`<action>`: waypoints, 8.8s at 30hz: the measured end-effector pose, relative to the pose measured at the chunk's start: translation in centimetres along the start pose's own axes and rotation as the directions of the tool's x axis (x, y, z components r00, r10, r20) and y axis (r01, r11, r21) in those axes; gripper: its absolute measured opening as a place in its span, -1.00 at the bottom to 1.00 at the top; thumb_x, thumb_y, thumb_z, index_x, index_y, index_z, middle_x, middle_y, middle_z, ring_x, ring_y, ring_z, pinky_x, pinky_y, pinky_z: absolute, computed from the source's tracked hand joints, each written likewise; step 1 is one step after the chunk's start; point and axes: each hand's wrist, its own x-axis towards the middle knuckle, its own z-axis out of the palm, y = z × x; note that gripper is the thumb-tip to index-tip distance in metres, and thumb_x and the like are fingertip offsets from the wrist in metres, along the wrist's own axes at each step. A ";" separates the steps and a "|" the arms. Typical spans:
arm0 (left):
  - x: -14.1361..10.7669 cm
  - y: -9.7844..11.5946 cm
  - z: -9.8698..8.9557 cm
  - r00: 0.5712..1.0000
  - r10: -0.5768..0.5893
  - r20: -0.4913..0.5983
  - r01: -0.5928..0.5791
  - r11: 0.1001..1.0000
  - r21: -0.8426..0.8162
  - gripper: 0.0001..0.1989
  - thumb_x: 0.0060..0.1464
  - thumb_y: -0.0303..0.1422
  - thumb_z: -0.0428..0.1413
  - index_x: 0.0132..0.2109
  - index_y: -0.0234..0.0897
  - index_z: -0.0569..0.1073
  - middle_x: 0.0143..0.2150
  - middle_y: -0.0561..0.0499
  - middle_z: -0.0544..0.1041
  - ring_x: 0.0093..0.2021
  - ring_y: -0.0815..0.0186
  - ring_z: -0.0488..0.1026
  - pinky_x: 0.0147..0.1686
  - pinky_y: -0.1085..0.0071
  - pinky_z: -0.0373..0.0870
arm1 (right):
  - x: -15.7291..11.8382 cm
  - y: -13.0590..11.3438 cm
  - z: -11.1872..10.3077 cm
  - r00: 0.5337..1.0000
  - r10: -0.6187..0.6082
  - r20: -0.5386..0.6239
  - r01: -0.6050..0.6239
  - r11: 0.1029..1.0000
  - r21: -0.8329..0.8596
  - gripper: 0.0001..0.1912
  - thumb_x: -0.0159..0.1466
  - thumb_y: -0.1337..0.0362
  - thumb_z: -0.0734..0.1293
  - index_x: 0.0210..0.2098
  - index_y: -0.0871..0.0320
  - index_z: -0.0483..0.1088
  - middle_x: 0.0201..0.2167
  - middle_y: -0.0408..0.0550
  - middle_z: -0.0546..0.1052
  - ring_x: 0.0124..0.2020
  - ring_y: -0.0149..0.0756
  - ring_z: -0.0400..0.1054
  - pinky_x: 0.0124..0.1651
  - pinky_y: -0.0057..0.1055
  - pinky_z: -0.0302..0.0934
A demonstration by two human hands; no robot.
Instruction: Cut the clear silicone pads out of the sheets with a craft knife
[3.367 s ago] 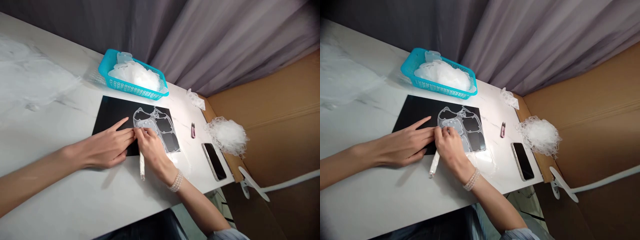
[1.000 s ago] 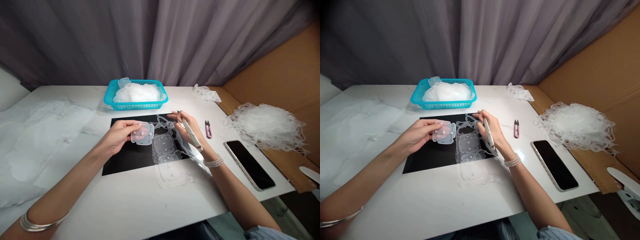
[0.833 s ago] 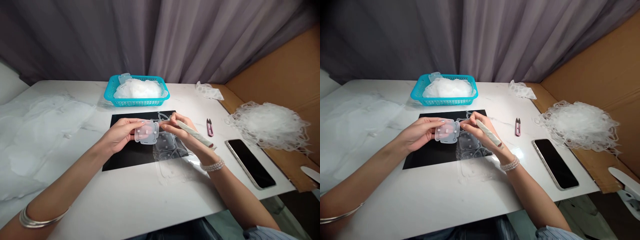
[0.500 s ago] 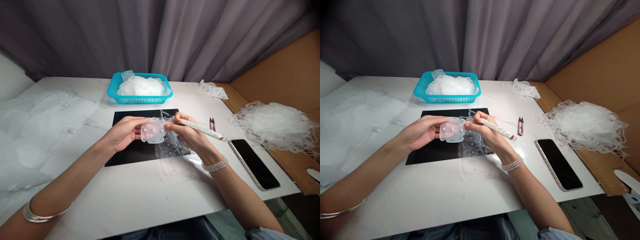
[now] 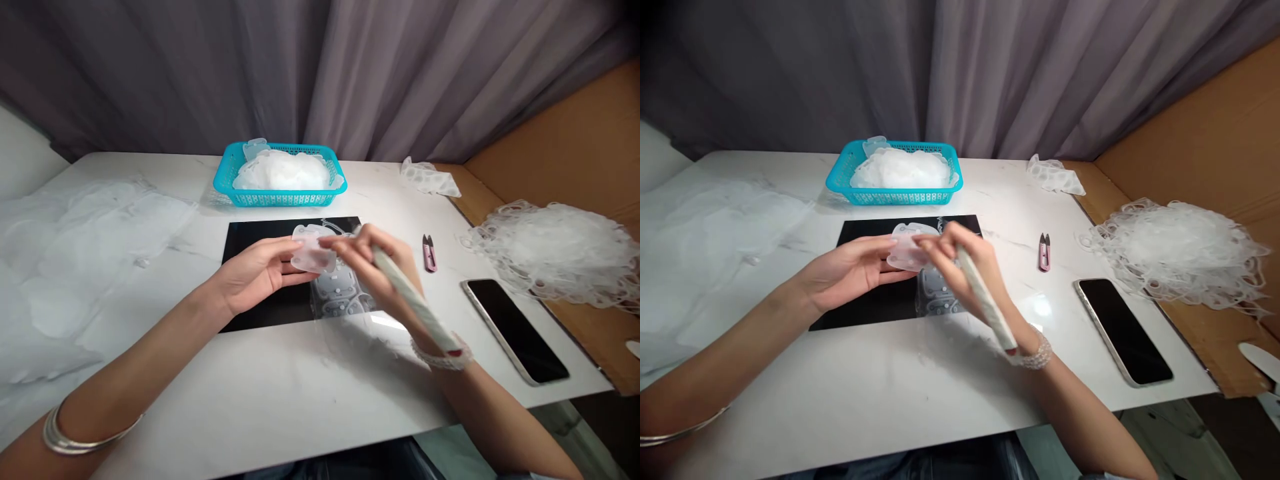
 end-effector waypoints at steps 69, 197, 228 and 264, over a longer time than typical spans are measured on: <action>-2.7 -6.3 -6.0 0.743 0.170 0.648 -0.544 -0.411 0.732 -0.48 0.31 -0.25 -0.01 0.32 -0.41 0.28 0.36 -0.34 0.29 0.40 -0.07 0.15 0.37 0.06 0.04 | -5.0 1.8 2.3 0.958 0.273 -0.094 -0.286 0.940 -0.186 -0.74 0.36 0.05 0.29 -0.26 0.09 0.47 -0.35 -0.06 0.58 -0.30 -0.20 0.46 -0.23 -0.29 0.29; -0.4 -3.7 -0.8 0.979 0.138 -0.152 -0.114 0.981 0.157 -0.79 0.06 -0.29 0.28 -0.22 -0.35 0.66 -0.30 -0.05 0.60 -0.30 0.34 0.50 -0.24 0.43 0.42 | -0.8 2.4 -1.1 0.971 0.187 0.151 -0.191 0.981 0.012 -0.57 0.22 0.23 0.42 -0.48 0.05 0.02 -0.33 -0.07 0.63 -0.31 -0.28 0.49 -0.28 -0.33 0.25; -1.8 -3.8 1.2 0.998 0.010 -0.065 -0.014 0.998 -0.056 -0.78 0.14 -0.52 0.14 -0.08 -0.45 0.60 -0.08 -0.18 0.62 -0.10 0.24 0.57 -0.09 0.41 0.52 | -2.5 1.3 -0.3 0.999 0.023 -0.026 -0.021 0.998 0.052 -0.60 0.32 0.23 0.35 -0.50 0.04 0.04 -0.40 -0.06 0.58 -0.10 -0.08 0.56 -0.17 -0.23 0.34; 5.6 4.3 -8.6 0.623 0.715 0.316 -0.109 -0.321 0.941 -0.44 0.29 -0.39 -0.06 0.39 -0.43 0.18 0.44 -0.26 0.15 0.45 0.06 0.03 0.39 0.04 0.07 | -1.6 4.2 -5.0 0.950 0.227 -0.213 -0.234 0.972 -0.009 -0.52 0.43 -0.15 0.02 -0.11 0.04 0.34 -0.46 -0.16 0.45 -0.38 -0.24 0.43 -0.21 -0.22 0.28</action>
